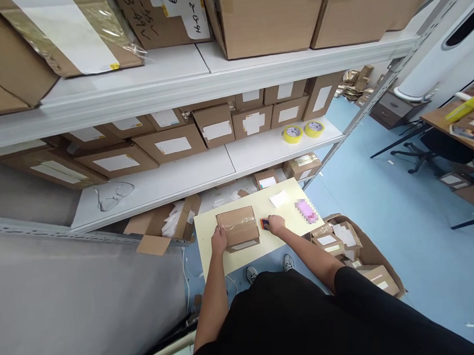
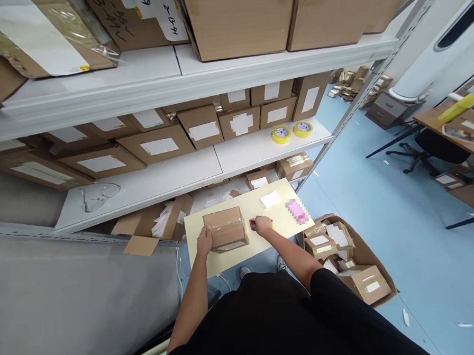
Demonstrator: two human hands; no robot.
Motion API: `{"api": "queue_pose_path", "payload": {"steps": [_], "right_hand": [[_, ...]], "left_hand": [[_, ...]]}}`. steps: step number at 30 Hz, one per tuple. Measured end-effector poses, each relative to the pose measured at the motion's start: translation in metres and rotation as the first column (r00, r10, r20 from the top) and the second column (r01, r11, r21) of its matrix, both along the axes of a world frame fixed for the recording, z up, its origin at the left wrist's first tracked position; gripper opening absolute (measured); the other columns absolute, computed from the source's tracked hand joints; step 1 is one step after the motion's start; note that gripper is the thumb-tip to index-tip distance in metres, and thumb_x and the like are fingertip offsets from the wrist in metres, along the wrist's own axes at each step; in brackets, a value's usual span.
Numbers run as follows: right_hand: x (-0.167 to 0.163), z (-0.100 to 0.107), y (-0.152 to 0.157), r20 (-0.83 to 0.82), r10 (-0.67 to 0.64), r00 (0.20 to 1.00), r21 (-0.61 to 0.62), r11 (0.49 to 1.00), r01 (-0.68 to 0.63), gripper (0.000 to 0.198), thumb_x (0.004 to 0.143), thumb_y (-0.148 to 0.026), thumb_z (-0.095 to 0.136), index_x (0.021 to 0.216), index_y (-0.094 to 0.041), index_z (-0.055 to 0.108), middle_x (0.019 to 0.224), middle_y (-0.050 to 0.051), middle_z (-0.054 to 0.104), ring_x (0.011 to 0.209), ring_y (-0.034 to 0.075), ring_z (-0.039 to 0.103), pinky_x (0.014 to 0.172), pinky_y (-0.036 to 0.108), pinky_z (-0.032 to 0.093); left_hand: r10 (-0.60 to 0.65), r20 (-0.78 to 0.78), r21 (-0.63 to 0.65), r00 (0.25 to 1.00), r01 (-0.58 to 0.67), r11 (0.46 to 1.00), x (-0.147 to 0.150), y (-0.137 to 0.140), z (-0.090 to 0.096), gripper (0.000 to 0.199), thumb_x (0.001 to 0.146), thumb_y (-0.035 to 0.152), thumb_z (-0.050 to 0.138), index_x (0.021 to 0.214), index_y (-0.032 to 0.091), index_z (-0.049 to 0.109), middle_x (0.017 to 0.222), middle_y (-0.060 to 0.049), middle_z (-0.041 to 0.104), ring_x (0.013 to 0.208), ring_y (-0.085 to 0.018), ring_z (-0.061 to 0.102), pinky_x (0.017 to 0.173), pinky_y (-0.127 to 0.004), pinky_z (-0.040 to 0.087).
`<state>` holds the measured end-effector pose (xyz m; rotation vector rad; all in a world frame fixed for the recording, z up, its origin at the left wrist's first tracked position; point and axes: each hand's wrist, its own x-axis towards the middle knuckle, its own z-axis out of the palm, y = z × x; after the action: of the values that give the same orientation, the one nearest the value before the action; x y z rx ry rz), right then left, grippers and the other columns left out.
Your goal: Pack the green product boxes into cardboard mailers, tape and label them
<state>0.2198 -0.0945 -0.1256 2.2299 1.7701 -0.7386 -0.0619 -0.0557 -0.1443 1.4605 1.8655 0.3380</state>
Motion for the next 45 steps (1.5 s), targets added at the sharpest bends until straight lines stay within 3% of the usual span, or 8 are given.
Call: {"api": "queue_pose_path", "payload": {"steps": [5, 11, 19, 25, 31, 34, 38, 45], "right_hand": [[0.053, -0.044, -0.023, -0.027, -0.153, 0.988, 0.087, 0.984, 0.155, 0.038, 0.102, -0.036, 0.05, 0.127, -0.011, 0.063, 0.127, 0.021, 0.07, 0.122, 0.028, 0.063, 0.101, 0.033, 0.044], [0.095, -0.084, -0.043, -0.078, -0.283, 0.956, -0.033, 0.959, 0.281, 0.045, 0.1, -0.024, 0.048, 0.144, -0.013, 0.052, 0.119, 0.017, 0.074, 0.111, 0.028, 0.068, 0.101, 0.036, 0.043], [0.079, -0.084, -0.046, -0.237, -0.377, 0.895, 0.028, 0.919, 0.394, 0.048, 0.097, -0.029, 0.049, 0.142, -0.019, 0.06, 0.127, 0.014, 0.073, 0.116, 0.03, 0.069, 0.097, 0.037, 0.051], [-0.003, -0.052, -0.028, -0.839, -0.205, 0.503, 0.121, 0.833, 0.541, 0.049, 0.098, -0.052, 0.045, 0.127, -0.023, 0.072, 0.132, 0.007, 0.072, 0.132, 0.027, 0.059, 0.117, 0.042, 0.041], [-0.041, -0.016, -0.02, -0.932, -0.302, 0.2, -0.153, 0.828, 0.54, 0.056, 0.095, -0.066, 0.047, 0.125, -0.026, 0.072, 0.138, 0.007, 0.069, 0.132, 0.028, 0.058, 0.115, 0.045, 0.042], [-0.029, -0.007, -0.019, -0.952, -0.302, 0.044, -0.226, 0.796, 0.562, 0.063, 0.097, -0.07, 0.037, 0.128, -0.026, 0.069, 0.139, 0.009, 0.068, 0.134, 0.029, 0.058, 0.111, 0.045, 0.045], [-0.018, -0.015, -0.019, -0.945, -0.326, 0.03, -0.241, 0.755, 0.61, 0.066, 0.098, -0.071, 0.03, 0.135, -0.03, 0.065, 0.146, 0.008, 0.063, 0.142, 0.026, 0.052, 0.114, 0.046, 0.041], [-0.025, -0.056, -0.041, -0.807, -0.588, 0.056, -0.454, 0.678, 0.578, 0.063, 0.098, -0.07, 0.037, 0.138, -0.029, 0.064, 0.155, 0.011, 0.055, 0.15, 0.028, 0.042, 0.118, 0.054, 0.033]], "left_hand": [[0.012, -0.025, 0.01, 1.0, -0.011, 1.0, 0.002, 0.003, -0.005, 0.051, 0.106, 0.049, 0.033, 0.135, 0.019, 0.062, 0.133, -0.016, 0.07, 0.126, -0.033, 0.064, 0.108, -0.042, 0.049], [0.012, -0.032, 0.04, 0.999, -0.011, 0.999, 0.003, 0.004, -0.007, 0.049, 0.106, 0.048, 0.034, 0.131, 0.019, 0.064, 0.13, -0.016, 0.072, 0.123, -0.033, 0.065, 0.105, -0.043, 0.05], [0.018, -0.05, 0.021, 0.999, -0.017, 1.0, 0.006, 0.003, -0.004, 0.051, 0.105, 0.05, 0.034, 0.131, 0.017, 0.064, 0.128, -0.018, 0.072, 0.12, -0.033, 0.067, 0.103, -0.044, 0.051], [0.026, 0.002, 0.037, 1.0, -0.026, 0.999, 0.005, 0.002, -0.007, 0.051, 0.104, 0.051, 0.035, 0.13, 0.018, 0.065, 0.126, -0.018, 0.073, 0.118, -0.035, 0.068, 0.102, -0.046, 0.051], [0.08, 0.231, 0.065, 0.97, -0.097, 0.993, 0.003, -0.009, -0.002, 0.044, 0.102, 0.047, 0.043, 0.126, 0.019, 0.068, 0.12, -0.014, 0.076, 0.116, -0.031, 0.069, 0.104, -0.043, 0.051], [0.047, 0.54, 0.174, 0.84, -0.166, 0.971, 0.005, -0.018, -0.002, 0.047, 0.1, 0.047, 0.048, 0.136, 0.02, 0.062, 0.131, -0.01, 0.073, 0.122, -0.026, 0.066, 0.108, -0.037, 0.049], [0.017, 0.751, 0.148, 0.66, -0.193, 0.97, 0.004, -0.026, -0.021, 0.058, 0.094, 0.043, 0.06, 0.146, 0.018, 0.057, 0.148, -0.01, 0.062, 0.136, -0.025, 0.058, 0.114, -0.035, 0.046], [0.253, 0.609, -0.206, 0.752, -0.159, 0.966, 0.006, -0.049, -0.073, 0.044, 0.1, 0.042, 0.044, 0.125, 0.019, 0.072, 0.14, -0.012, 0.068, 0.138, -0.027, 0.058, 0.113, -0.042, 0.046]]}}
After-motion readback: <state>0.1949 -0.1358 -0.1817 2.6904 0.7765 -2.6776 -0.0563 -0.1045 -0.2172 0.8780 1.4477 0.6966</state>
